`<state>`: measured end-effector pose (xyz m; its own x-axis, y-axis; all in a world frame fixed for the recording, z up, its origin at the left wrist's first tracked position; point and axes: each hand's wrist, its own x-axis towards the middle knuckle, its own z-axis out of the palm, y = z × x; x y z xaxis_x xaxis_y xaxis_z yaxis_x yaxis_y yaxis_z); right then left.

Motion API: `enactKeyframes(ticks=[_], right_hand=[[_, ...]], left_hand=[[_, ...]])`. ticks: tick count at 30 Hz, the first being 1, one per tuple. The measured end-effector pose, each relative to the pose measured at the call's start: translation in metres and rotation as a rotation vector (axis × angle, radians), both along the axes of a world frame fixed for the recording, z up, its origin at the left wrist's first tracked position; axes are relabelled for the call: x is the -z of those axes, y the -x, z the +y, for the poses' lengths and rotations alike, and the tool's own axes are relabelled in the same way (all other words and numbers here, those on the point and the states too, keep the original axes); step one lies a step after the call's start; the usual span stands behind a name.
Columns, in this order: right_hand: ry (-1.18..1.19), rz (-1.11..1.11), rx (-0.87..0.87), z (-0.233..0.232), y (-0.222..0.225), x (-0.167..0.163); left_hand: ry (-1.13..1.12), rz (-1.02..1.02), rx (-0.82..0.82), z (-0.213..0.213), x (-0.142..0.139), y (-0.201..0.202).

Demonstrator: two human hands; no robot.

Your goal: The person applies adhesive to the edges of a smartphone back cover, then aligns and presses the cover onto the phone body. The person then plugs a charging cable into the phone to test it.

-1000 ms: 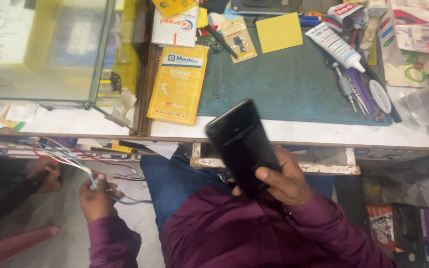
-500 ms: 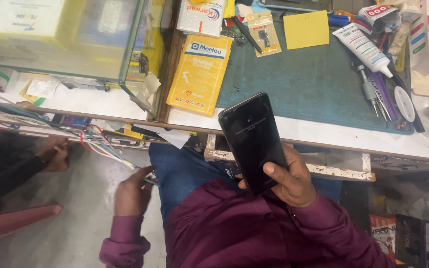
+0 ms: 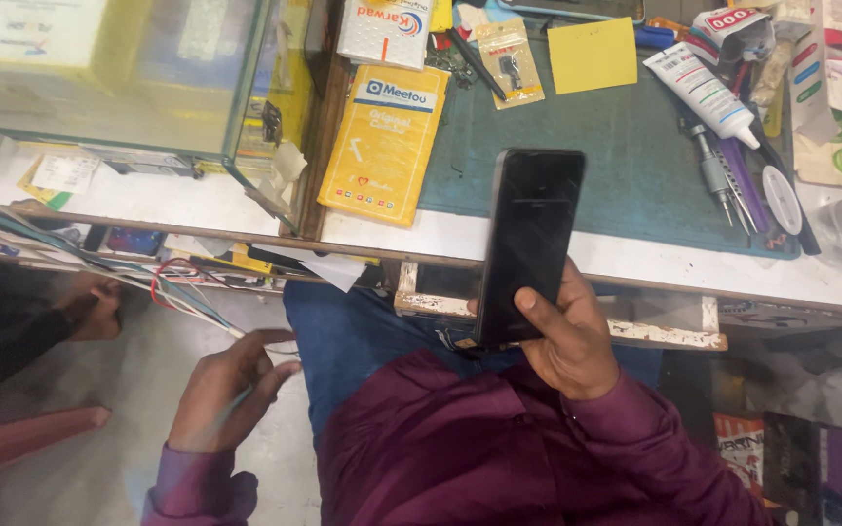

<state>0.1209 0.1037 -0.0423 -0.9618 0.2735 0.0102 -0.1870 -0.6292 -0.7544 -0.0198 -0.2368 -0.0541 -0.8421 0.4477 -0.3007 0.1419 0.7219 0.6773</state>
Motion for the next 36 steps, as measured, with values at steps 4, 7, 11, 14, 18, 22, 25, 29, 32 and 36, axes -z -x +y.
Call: enactKeyframes(ticks=[4,7,11,14,18,22,25,29,32,36], right_hand=[[0.026,-0.042,0.025,0.004,0.002,-0.003],[0.031,-0.034,0.069,0.001,0.003,-0.004],[0.067,-0.066,0.059,-0.001,0.006,-0.007],[0.145,-0.093,0.05,0.001,0.009,-0.012],[0.242,-0.123,0.066,-0.002,0.014,-0.016],[0.264,-0.135,0.093,-0.004,0.017,-0.017],[0.275,-0.107,0.081,-0.004,0.018,-0.015],[0.233,-0.099,0.07,-0.004,0.018,-0.013],[0.212,-0.104,0.069,-0.005,0.019,-0.013],[0.181,-0.113,0.071,-0.006,0.019,-0.015]], left_hand=[[-0.116,0.153,0.025,0.009,-0.015,-0.008],[-0.389,0.179,0.005,0.021,-0.027,-0.018],[-0.498,0.255,0.054,0.052,-0.044,-0.035],[-0.533,0.294,0.12,0.075,-0.059,-0.048],[-0.544,0.315,0.191,0.107,-0.071,-0.057],[-0.644,0.317,0.187,0.122,-0.076,-0.058],[-0.687,0.357,0.186,0.124,-0.078,-0.057],[-0.601,0.338,0.185,0.124,-0.078,-0.057],[-0.585,0.344,0.19,0.125,-0.077,-0.057],[-0.593,0.37,0.172,0.127,-0.077,-0.057]])
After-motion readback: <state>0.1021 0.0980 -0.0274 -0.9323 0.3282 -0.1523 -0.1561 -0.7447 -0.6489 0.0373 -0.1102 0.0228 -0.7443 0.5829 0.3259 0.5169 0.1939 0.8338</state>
